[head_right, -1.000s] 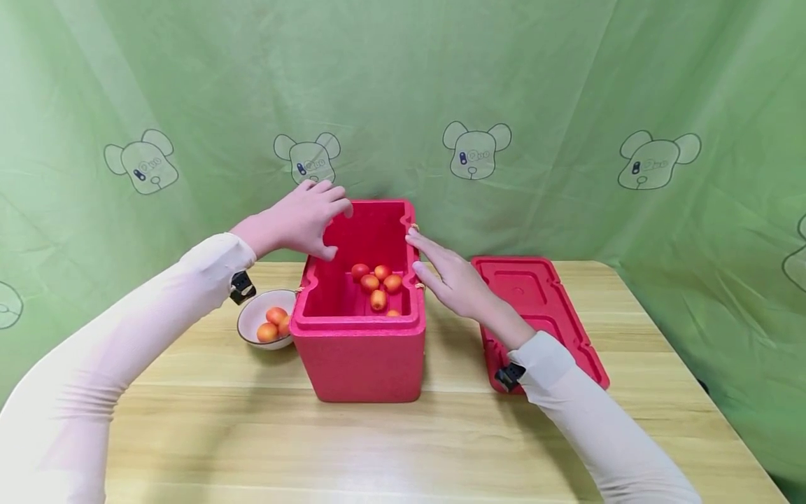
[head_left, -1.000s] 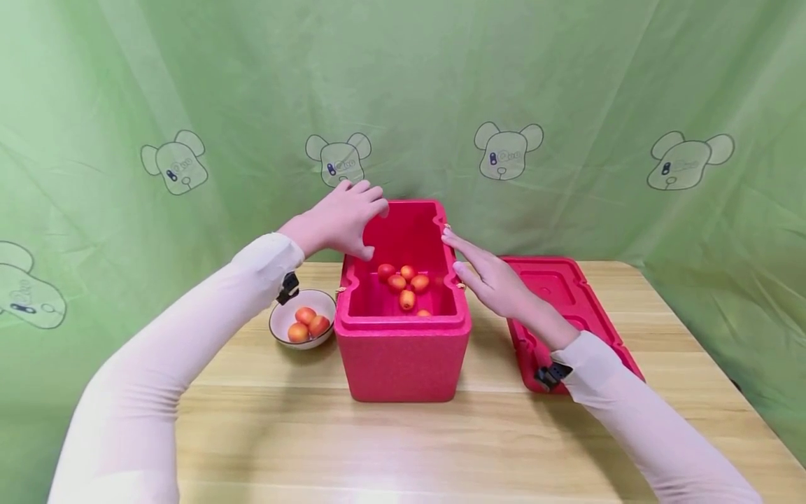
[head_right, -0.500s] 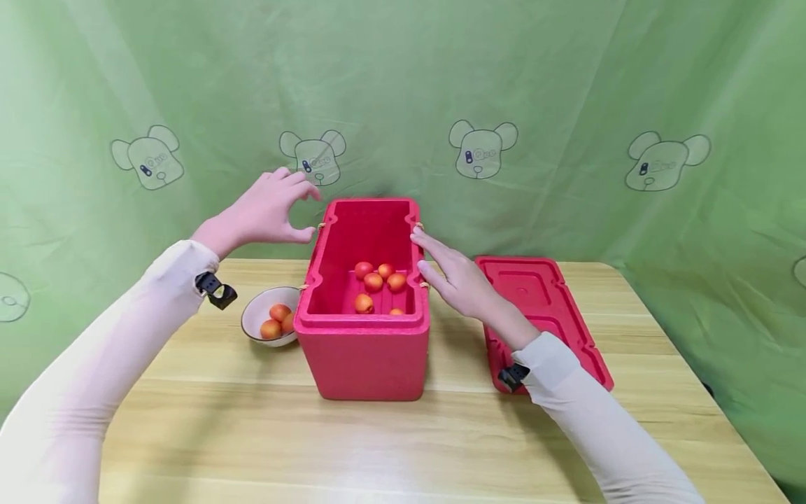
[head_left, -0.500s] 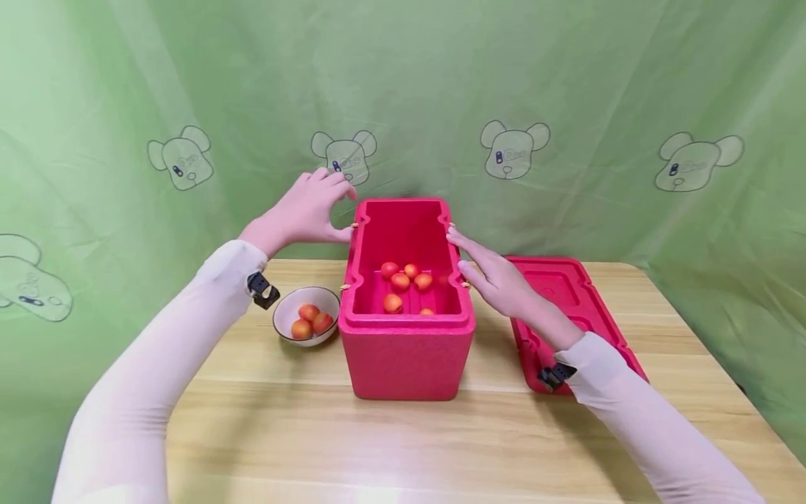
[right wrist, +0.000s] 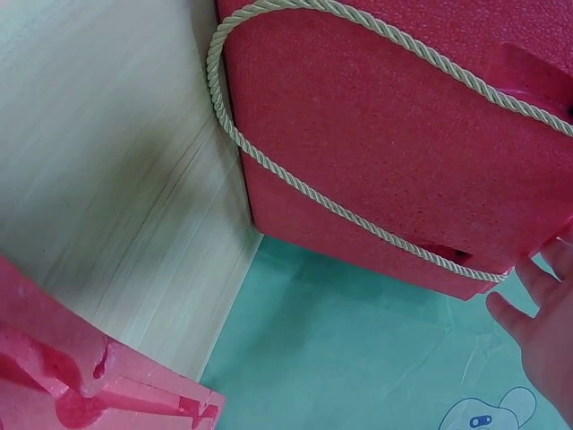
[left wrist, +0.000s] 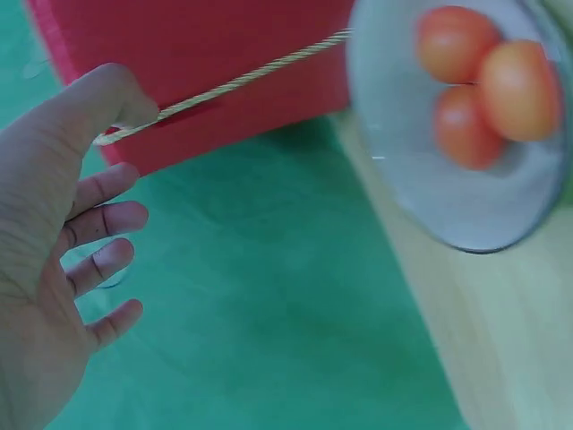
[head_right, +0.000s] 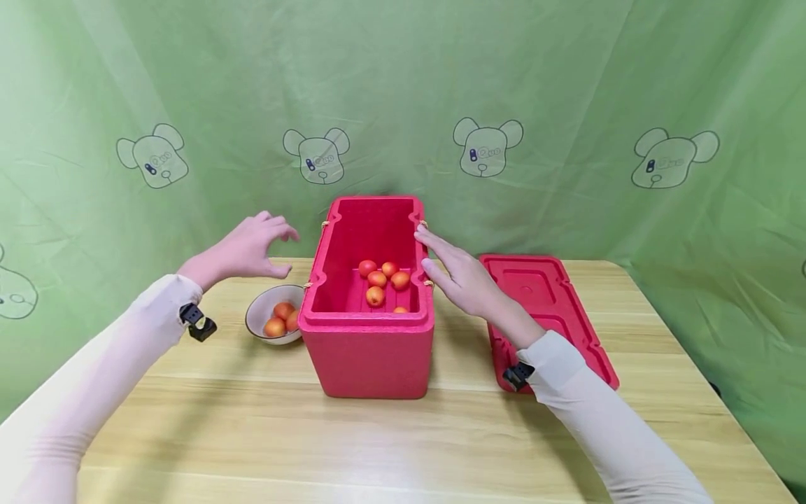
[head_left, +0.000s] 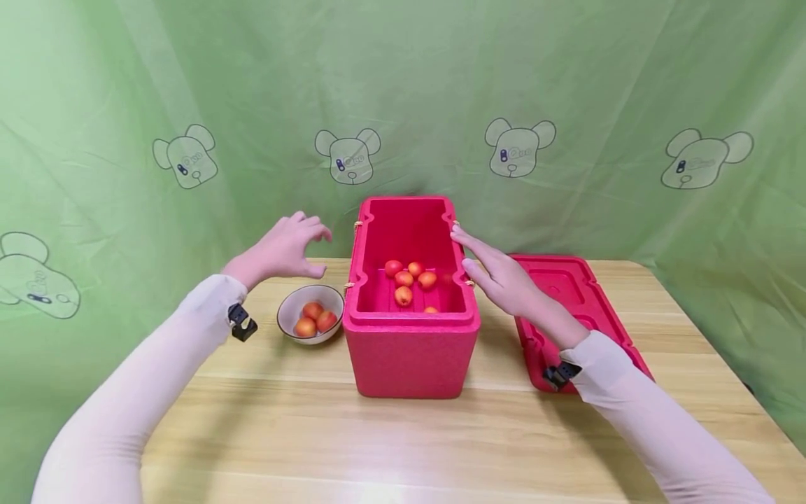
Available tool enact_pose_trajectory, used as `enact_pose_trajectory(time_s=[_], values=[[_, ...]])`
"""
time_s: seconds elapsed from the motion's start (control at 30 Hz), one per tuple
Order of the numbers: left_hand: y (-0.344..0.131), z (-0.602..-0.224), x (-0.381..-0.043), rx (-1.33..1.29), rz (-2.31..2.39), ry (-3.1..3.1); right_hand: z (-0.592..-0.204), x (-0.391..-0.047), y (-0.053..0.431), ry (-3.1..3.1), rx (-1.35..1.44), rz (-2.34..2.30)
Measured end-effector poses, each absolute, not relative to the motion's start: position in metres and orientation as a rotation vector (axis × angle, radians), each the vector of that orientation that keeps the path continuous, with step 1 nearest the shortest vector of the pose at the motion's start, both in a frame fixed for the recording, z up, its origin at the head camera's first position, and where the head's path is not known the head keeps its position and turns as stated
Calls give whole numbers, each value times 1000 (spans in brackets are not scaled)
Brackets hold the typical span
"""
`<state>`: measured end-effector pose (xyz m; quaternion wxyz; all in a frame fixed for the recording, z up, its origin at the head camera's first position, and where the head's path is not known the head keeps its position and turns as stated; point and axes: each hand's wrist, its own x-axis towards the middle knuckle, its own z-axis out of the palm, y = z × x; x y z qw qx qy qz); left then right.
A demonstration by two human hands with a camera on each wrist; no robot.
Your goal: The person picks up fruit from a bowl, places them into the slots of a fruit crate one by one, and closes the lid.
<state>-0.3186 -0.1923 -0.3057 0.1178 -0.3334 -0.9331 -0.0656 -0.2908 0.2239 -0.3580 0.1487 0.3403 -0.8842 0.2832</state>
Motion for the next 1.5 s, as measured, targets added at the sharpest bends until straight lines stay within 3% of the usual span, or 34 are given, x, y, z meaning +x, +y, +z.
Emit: enact_pose_trajectory(time_s=[0.53, 1.5], values=[[-192, -358, -312, -1014, -186, -2959, -353, -295, 222, -2545, 966, 814], [-189, -395, -307, -1140, 53, -2914, -352, -290, 227, -2558, 1004, 759]])
